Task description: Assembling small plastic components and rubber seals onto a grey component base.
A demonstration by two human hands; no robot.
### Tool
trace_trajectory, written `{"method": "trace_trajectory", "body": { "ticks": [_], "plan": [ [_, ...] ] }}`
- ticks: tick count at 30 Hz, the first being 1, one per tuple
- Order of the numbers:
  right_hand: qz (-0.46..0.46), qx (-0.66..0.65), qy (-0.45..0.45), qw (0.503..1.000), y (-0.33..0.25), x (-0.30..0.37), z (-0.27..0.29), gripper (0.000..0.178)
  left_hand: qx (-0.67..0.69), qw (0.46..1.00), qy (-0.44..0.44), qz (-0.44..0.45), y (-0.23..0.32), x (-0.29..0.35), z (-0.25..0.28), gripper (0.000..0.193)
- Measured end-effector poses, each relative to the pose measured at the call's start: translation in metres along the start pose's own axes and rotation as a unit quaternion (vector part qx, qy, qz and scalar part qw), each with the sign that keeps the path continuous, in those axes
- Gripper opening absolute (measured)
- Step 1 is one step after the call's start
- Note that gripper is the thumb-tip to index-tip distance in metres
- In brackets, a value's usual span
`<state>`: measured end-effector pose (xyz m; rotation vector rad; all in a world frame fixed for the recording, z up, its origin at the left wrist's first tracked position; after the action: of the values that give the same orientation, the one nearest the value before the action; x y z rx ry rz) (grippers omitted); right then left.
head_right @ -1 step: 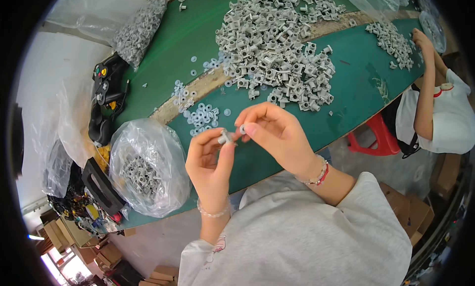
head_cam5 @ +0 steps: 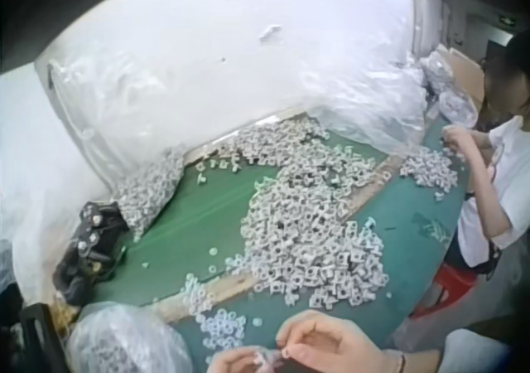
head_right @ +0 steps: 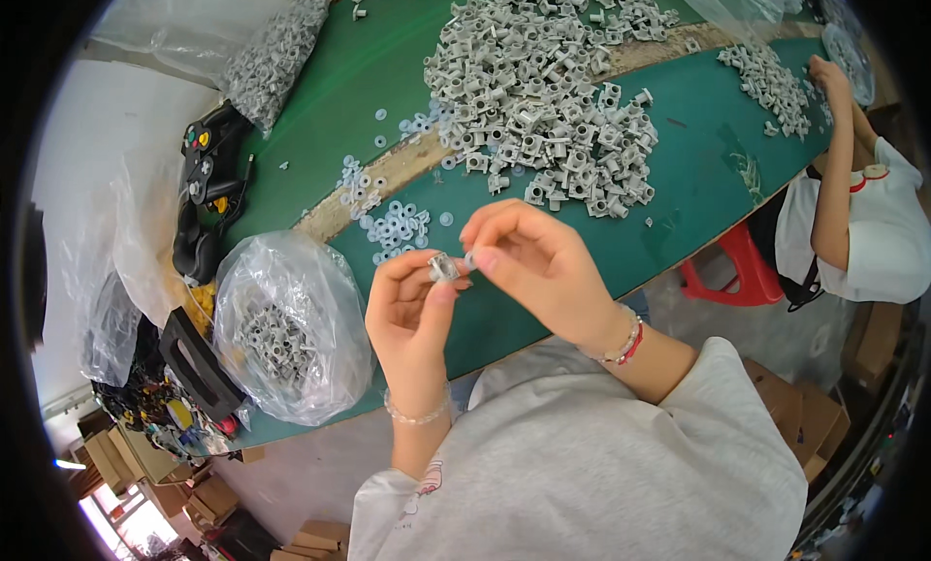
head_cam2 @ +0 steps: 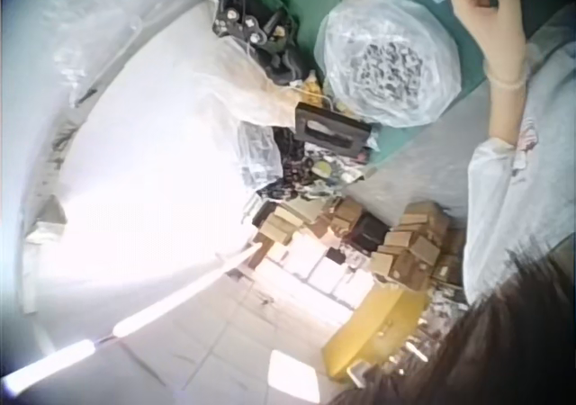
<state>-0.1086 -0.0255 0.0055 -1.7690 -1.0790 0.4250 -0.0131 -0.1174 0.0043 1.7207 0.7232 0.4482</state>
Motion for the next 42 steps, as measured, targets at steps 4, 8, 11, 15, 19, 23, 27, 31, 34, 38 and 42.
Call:
{"method": "trace_trajectory", "body": {
  "ticks": [4, 8, 11, 15, 19, 23, 27, 31, 34, 38, 42],
  "plan": [
    [0.017, 0.096, 0.007, 0.995, 0.001, -0.001, -0.008, 0.006, 0.166, 0.981, -0.024, 0.095, -0.022, 0.007, -0.006, 0.025],
    [0.057, 0.168, 0.025, 0.984, -0.005, 0.0, -0.009, 0.006, 0.205, 0.974, -0.024, 0.089, -0.029, 0.013, -0.004, 0.026],
    [0.083, 0.243, 0.043, 0.965, -0.01, 0.001, -0.01, 0.008, 0.22, 0.973, -0.02, 0.069, -0.03, 0.013, -0.003, 0.027],
    [0.094, 0.272, 0.039, 0.957, -0.017, 0.003, -0.013, 0.01, 0.249, 0.966, -0.015, 0.069, -0.029, 0.014, -0.006, 0.028],
    [0.11, 0.37, 0.029, 0.922, -0.03, 0.004, -0.019, 0.009, 0.243, 0.968, -0.013, 0.057, -0.028, 0.014, -0.007, 0.029],
    [0.109, 0.356, 0.014, 0.928, -0.027, 0.001, -0.015, 0.016, 0.226, 0.973, -0.017, 0.05, -0.028, 0.013, -0.008, 0.028],
    [-0.037, 0.135, -0.076, 0.987, 0.0, -0.011, -0.011, 0.029, 0.237, 0.97, -0.027, 0.038, -0.024, 0.014, -0.011, 0.028],
    [-0.121, 0.024, -0.184, 0.975, 0.017, -0.011, -0.032, 0.032, 0.276, 0.959, -0.034, 0.057, -0.025, 0.018, -0.011, 0.029],
    [-0.095, 0.094, -0.134, 0.982, 0.014, -0.008, -0.035, 0.033, 0.279, 0.959, -0.014, 0.045, -0.021, 0.016, -0.006, 0.029],
    [0.071, 0.231, -0.025, 0.97, -0.007, 0.0, -0.042, 0.028, 0.292, 0.956, -0.003, 0.021, -0.01, 0.013, -0.003, 0.028],
    [0.097, 0.202, -0.019, 0.974, -0.006, 0.001, -0.057, 0.028, 0.185, 0.981, -0.008, -0.054, 0.005, 0.015, 0.009, 0.031]
  ]
}}
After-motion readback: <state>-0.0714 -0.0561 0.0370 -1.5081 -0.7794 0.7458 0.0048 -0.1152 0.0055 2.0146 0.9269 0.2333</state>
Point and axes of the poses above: each hand's wrist, its own x-axis away from the middle knuckle, its own z-axis out of the back of the hand, y = z × x, the point moved 9 cm from there along -x, towards the middle knuckle, and after that the axes turned 12 degrees about -z, right-handed, at the moved point
